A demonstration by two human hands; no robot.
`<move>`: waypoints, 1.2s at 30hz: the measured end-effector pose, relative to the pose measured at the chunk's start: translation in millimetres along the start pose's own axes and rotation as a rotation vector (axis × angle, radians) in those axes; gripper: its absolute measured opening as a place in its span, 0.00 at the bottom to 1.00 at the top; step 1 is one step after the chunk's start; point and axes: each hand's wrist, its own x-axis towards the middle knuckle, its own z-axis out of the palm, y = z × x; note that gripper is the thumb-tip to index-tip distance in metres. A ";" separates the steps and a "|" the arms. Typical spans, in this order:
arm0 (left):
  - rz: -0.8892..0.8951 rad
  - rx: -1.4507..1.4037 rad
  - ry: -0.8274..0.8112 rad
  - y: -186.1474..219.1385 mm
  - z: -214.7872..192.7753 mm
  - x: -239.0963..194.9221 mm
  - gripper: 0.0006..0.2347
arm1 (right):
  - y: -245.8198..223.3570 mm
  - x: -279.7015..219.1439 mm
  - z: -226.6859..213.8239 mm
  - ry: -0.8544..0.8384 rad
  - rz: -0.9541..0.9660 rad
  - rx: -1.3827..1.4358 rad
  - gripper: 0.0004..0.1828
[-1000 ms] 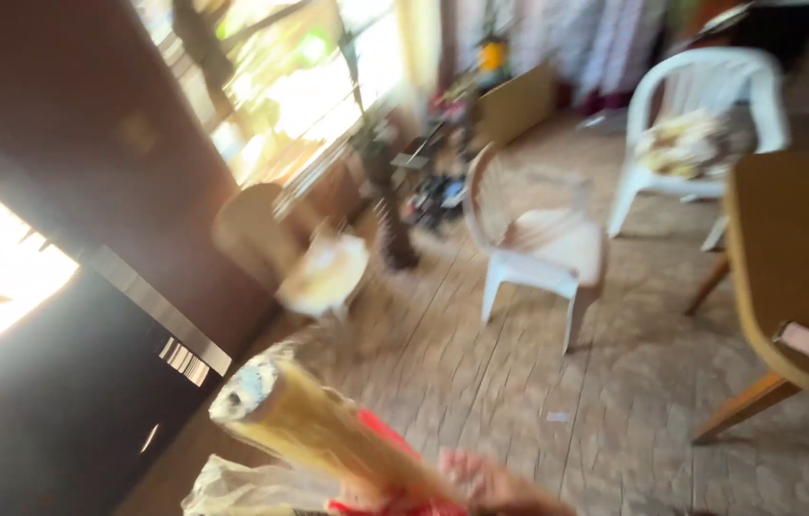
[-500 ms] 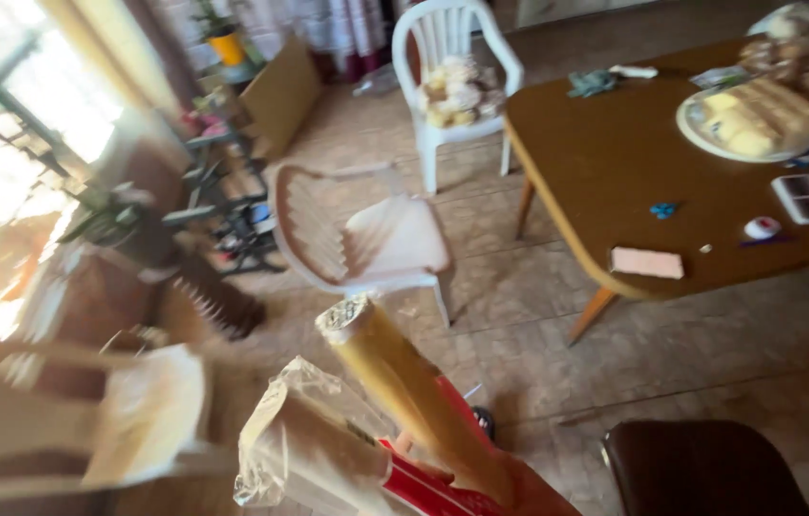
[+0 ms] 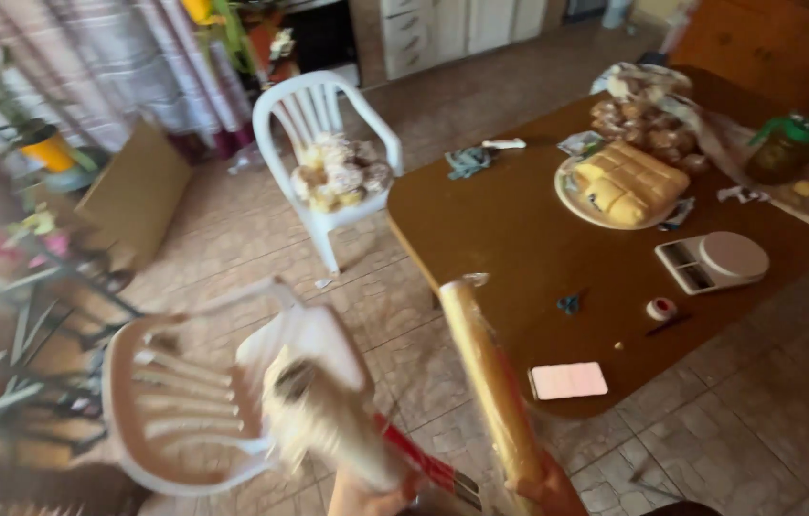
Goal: Cutting a large block of rice cake into smaller portions and wrapping each piece individually in plastic wrap.
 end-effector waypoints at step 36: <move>-0.965 1.036 -0.598 -336.7 -202.5 725.4 0.37 | -200.0 748.1 -25.3 1.090 0.517 -0.142 0.59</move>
